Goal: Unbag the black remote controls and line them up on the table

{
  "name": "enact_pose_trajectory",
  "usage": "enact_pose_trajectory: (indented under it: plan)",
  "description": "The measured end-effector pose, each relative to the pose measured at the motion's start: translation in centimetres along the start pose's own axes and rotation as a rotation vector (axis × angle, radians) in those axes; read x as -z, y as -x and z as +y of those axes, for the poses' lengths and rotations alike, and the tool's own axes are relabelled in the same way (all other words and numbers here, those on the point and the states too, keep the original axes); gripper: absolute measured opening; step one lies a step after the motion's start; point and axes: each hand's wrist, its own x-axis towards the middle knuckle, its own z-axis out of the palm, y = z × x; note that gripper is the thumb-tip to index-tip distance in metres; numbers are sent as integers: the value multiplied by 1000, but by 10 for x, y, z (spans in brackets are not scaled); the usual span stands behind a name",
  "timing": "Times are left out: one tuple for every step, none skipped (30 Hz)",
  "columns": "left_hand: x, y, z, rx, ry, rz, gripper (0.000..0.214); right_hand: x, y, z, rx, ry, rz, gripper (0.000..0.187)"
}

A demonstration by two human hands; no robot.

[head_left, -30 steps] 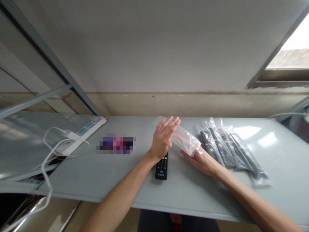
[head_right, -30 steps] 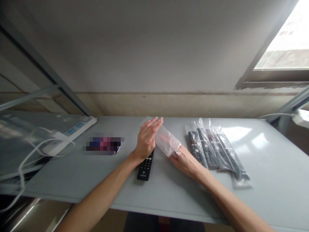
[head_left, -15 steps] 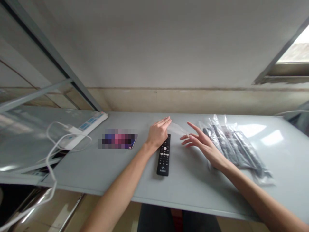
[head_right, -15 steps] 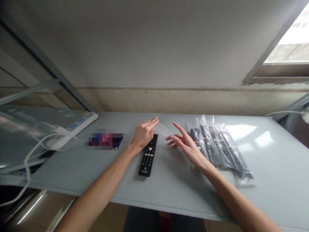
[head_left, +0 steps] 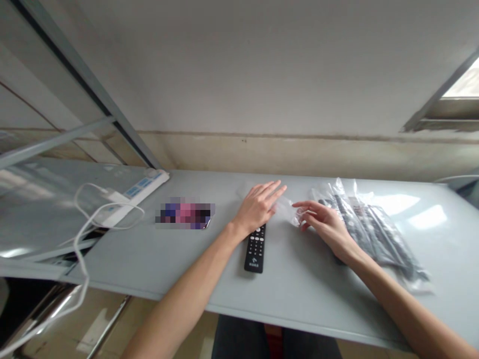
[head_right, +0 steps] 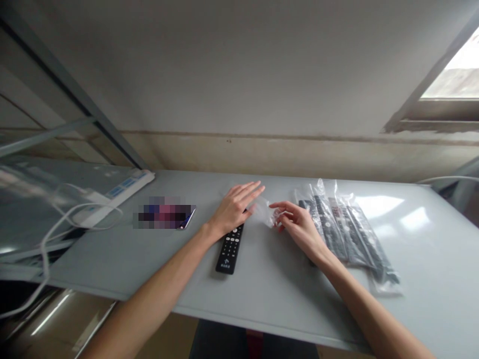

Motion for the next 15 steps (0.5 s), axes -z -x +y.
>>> enact_pose_trajectory:
  plan:
    - [1, 0, 1, -12, -10, -8, 53, -1, 0, -1, -4, -9, -20, 33]
    - [1, 0, 2, -21, -22, -15, 49, -3, 1, -2, -8, -30, -36, 36]
    - [1, 0, 2, -29, -35, -21, 44, -4, 1, -3, -13, -58, -45, 40]
    - [2, 0, 2, -33, -47, -22, 37, -5, 2, -4, -21, -88, -46, 43]
    - [2, 0, 3, -35, -55, -19, 31, -6, 2, -4, -30, -115, -38, 45]
    - [2, 0, 3, -36, -58, -11, 26, -7, 2, -4, -40, -137, -25, 46]
    - [2, 0, 2, -36, -59, 3, 25, -7, 3, -4, -52, -152, -10, 47]
    - [2, 0, 2, -33, -57, 21, 24, -7, 3, -4, -63, -160, 4, 47]
    - [2, 1, 2, -28, -55, 41, 24, -7, 3, -4, -72, -167, 13, 47]
    - [2, 1, 3, -23, -53, 61, 23, -6, 3, -3, -77, -174, 18, 48]
    - [2, 1, 3, -19, -50, 77, 21, -6, 3, -3, -80, -181, 17, 49]
    - [1, 1, 3, -15, -47, 92, 19, -6, 3, -3, -82, -189, 13, 50]
    - [1, 1, 4, -9, -43, 103, 18, -6, 3, -3, -84, -198, 10, 51]
    - [1, 1, 4, -3, -37, 110, 16, -6, 3, -3, -84, -205, 12, 51]
    - [1, 0, 5, 3, -30, 113, 14, -6, 3, -4, -82, -207, 19, 51]
